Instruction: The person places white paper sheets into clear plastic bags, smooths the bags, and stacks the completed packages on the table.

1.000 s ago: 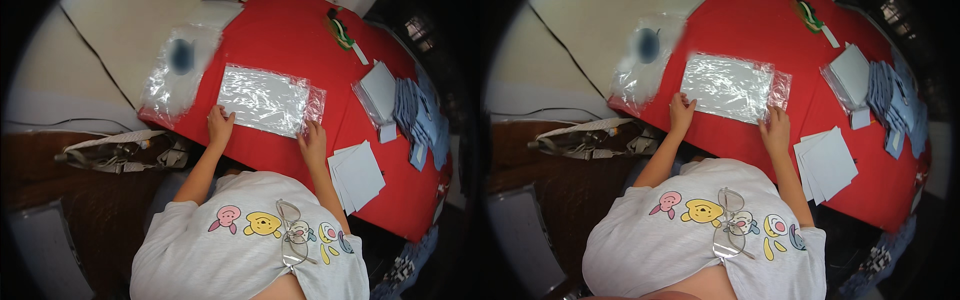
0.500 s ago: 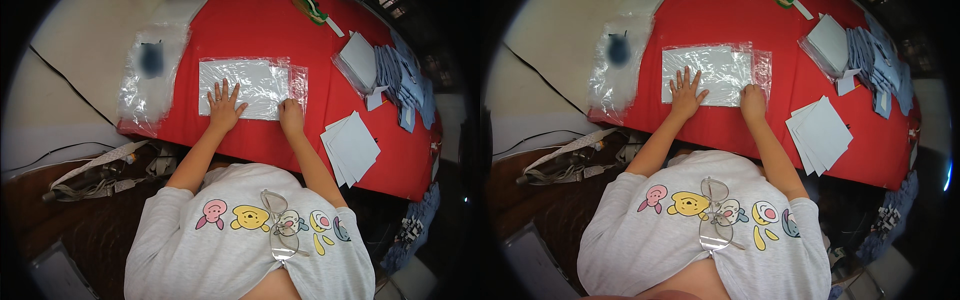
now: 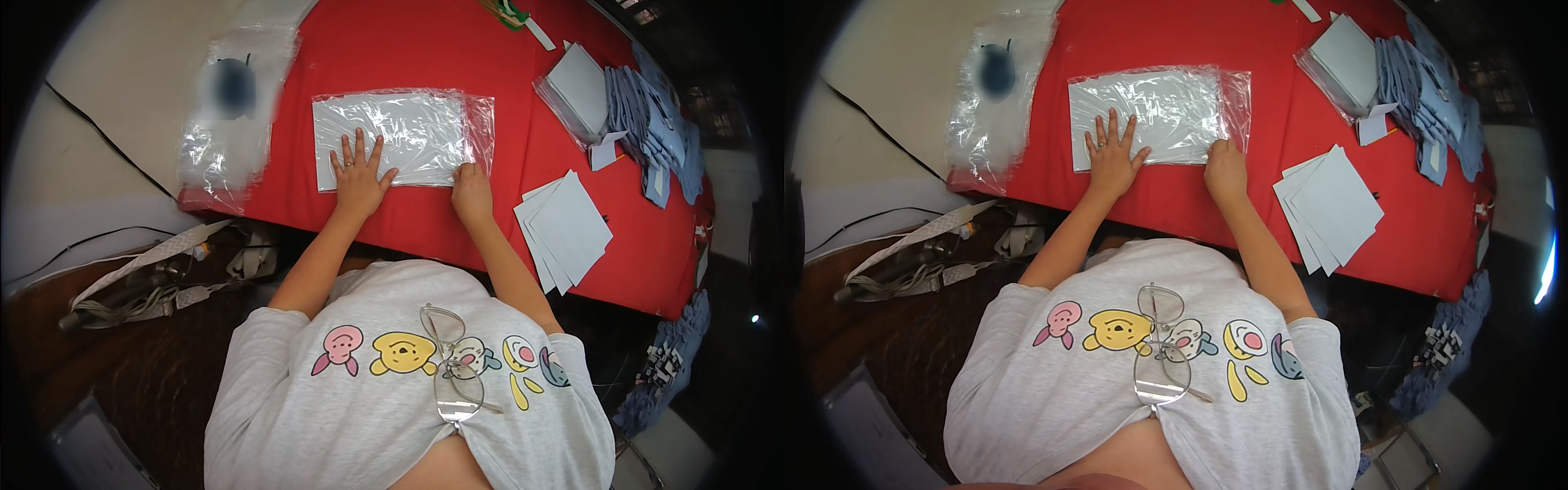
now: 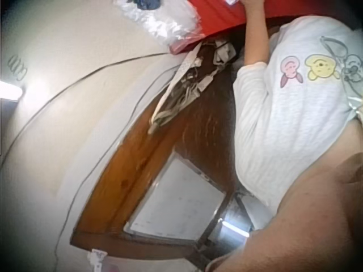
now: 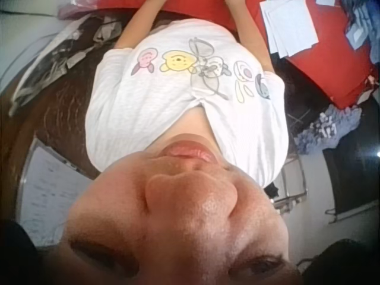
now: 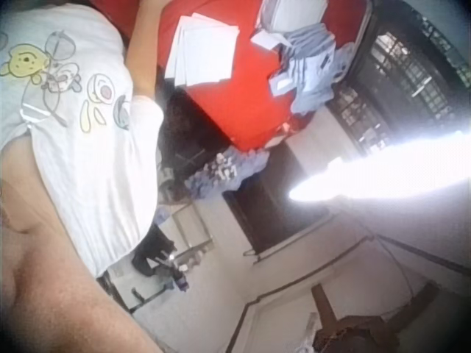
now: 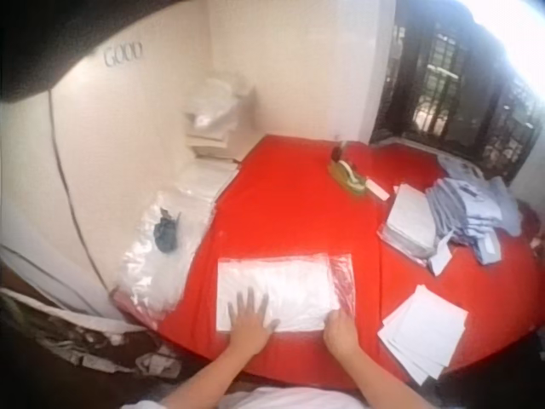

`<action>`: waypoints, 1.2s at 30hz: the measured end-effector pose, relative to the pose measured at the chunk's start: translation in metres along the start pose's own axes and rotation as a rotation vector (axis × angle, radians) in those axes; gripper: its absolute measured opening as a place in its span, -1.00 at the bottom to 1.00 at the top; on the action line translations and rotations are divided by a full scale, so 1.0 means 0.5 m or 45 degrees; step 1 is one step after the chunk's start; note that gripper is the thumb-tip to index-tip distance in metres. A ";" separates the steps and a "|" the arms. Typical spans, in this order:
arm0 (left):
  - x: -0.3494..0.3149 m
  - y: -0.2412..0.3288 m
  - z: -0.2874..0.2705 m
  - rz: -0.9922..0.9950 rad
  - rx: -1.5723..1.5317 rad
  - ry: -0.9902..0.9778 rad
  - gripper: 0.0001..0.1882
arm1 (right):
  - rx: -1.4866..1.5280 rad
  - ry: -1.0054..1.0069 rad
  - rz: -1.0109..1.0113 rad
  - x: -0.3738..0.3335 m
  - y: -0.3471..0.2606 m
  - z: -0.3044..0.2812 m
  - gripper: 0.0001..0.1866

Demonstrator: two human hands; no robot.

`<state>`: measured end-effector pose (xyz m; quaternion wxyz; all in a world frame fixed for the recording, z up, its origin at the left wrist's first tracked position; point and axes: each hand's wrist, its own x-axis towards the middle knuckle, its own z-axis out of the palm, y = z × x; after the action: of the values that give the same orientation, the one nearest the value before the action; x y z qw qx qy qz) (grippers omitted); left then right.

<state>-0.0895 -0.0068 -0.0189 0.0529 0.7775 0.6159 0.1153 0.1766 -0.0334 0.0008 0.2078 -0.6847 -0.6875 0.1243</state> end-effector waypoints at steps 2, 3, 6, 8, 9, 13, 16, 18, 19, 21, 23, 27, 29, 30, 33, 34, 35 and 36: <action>-0.006 -0.002 0.000 0.041 0.000 0.005 -0.16 | 0.076 0.024 0.091 -0.018 -0.008 -0.015 -0.87; -0.011 0.001 0.000 0.047 0.001 0.000 -0.16 | 0.102 0.083 0.167 -0.034 -0.003 -0.021 -0.86; -0.021 -0.001 -0.005 0.097 0.006 -0.013 -0.16 | 0.201 0.223 0.389 -0.059 0.055 -0.060 -0.81; -0.034 -0.005 -0.008 0.178 -0.008 -0.042 -0.16 | 0.286 0.240 0.502 -0.080 0.106 -0.090 -0.75; -0.040 -0.005 -0.009 0.191 -0.024 -0.049 -0.16 | 0.374 0.180 0.548 -0.093 0.115 -0.098 -0.75; -0.055 -0.004 -0.018 0.223 -0.051 -0.061 -0.17 | 0.592 0.304 0.572 -0.091 0.103 -0.126 -0.70; -0.062 -0.005 -0.020 0.212 -0.030 -0.075 -0.16 | 0.291 0.376 0.324 -0.031 0.012 -0.154 -0.65; -0.058 -0.005 -0.022 0.219 -0.025 -0.071 -0.16 | -0.014 0.326 0.126 0.008 -0.030 -0.136 -0.65; -0.059 -0.006 -0.022 0.226 -0.030 -0.062 -0.15 | -0.159 0.295 0.034 0.028 -0.040 -0.115 -0.66; -0.057 -0.003 -0.022 0.241 -0.035 -0.055 -0.15 | -0.298 0.216 0.018 0.065 -0.026 -0.085 -0.69; -0.059 -0.003 -0.021 0.239 -0.041 -0.061 -0.16 | -0.286 0.108 0.157 0.091 0.020 -0.062 -0.72; -0.073 -0.010 -0.022 0.198 -0.050 -0.069 -0.16 | -0.148 0.499 0.435 0.072 0.145 -0.101 -0.70; -0.074 -0.015 -0.024 0.188 -0.063 -0.075 -0.16 | -0.038 0.455 0.698 0.059 0.178 -0.148 -0.69; -0.075 -0.016 -0.024 0.184 -0.058 -0.074 -0.16 | 0.022 0.429 0.588 0.058 0.173 -0.150 -0.69; -0.078 -0.016 -0.024 0.176 -0.048 -0.079 -0.16 | 0.113 0.324 0.219 0.069 0.050 -0.156 -0.68; -0.078 -0.016 -0.024 0.178 -0.048 -0.081 -0.15 | 0.087 0.274 0.070 0.071 0.009 -0.143 -0.66; -0.076 -0.017 -0.024 0.186 -0.048 -0.083 -0.15 | 0.006 0.208 0.038 0.073 -0.001 -0.118 -0.66; -0.075 -0.016 -0.025 0.203 -0.058 -0.080 -0.15 | -0.073 0.140 0.004 0.076 0.001 -0.082 -0.66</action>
<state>-0.1083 -0.0421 -0.0129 0.0805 0.8259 0.5474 0.1085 0.1964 -0.0002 0.0411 0.2251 -0.6973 -0.6772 0.0670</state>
